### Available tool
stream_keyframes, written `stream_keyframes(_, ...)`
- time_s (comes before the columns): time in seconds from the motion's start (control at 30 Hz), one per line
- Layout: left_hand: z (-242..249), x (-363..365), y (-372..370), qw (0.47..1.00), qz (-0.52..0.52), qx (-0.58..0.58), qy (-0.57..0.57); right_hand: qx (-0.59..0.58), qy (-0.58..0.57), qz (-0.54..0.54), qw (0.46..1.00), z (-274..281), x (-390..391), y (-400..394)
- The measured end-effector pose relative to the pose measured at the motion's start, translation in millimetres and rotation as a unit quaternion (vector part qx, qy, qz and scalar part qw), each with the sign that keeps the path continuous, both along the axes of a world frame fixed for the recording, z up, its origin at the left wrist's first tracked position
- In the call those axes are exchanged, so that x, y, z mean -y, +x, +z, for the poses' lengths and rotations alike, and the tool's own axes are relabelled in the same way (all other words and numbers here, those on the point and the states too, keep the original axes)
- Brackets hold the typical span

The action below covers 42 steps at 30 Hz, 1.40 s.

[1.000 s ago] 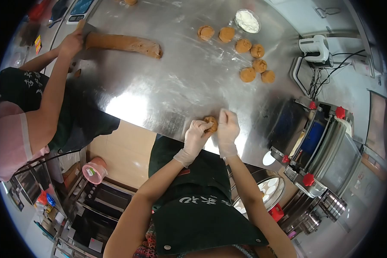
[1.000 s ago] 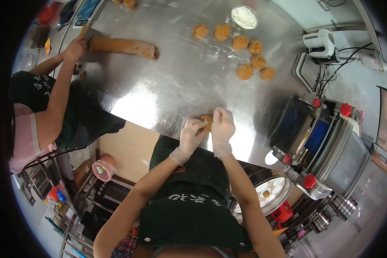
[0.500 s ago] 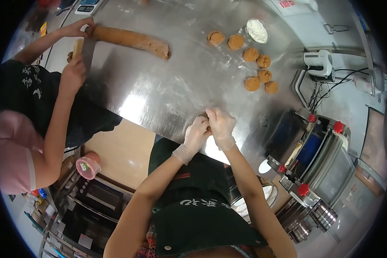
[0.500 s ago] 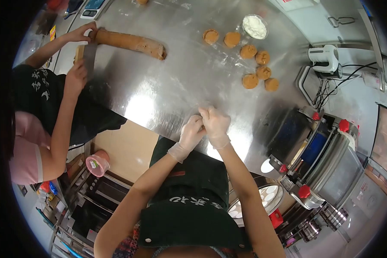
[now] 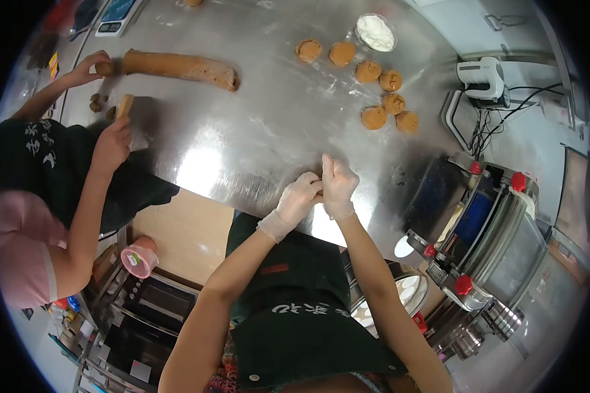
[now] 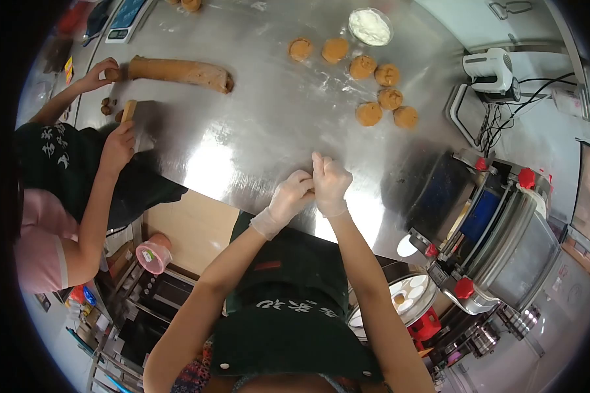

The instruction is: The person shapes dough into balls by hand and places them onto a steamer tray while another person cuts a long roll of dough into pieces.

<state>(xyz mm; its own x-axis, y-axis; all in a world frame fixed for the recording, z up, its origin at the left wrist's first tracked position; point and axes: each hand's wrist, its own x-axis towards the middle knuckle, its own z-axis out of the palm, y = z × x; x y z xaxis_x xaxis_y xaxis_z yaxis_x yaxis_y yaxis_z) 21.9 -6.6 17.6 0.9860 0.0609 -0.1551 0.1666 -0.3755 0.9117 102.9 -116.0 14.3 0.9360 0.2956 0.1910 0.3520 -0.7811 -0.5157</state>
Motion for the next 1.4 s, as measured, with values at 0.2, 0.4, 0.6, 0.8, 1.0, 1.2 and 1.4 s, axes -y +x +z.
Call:
stream_keyframes(0.2,-3.1,11.6,-4.4,0.992,0.112,-0.037,-0.047,0.069,-0.027,-0.047,0.996,5.3,7.0,14.0)
stream_keyframes(0.4,6.7,30.3,0.3,0.997,0.008,-0.015,0.069,0.033,-0.026,-0.142,0.989,-8.7,31.4,-9.6)
stream_keyframes(0.6,-1.2,32.0,11.1,0.997,0.049,-0.048,-0.016,0.034,-0.023,-0.151,0.988,-1.5,35.8,1.6)
stream_keyframes(0.8,4.3,33.4,3.4,0.997,-0.060,0.008,0.052,0.038,-0.007,-0.219,0.975,-11.1,36.7,-26.7)
stream_keyframes(1.0,6.2,25.1,26.9,0.995,-0.080,-0.055,0.011,-0.008,-0.004,-0.249,0.969,-4.0,38.5,-23.4)
stream_keyframes(1.2,3.5,29.8,-4.0,0.987,-0.153,0.009,0.052,0.063,-0.002,-0.272,0.960,-12.2,45.2,-46.3)
stream_keyframes(1.4,4.0,29.4,5.4,0.991,-0.118,-0.058,0.011,-0.076,0.079,-0.354,0.929,-10.3,37.4,-48.6)
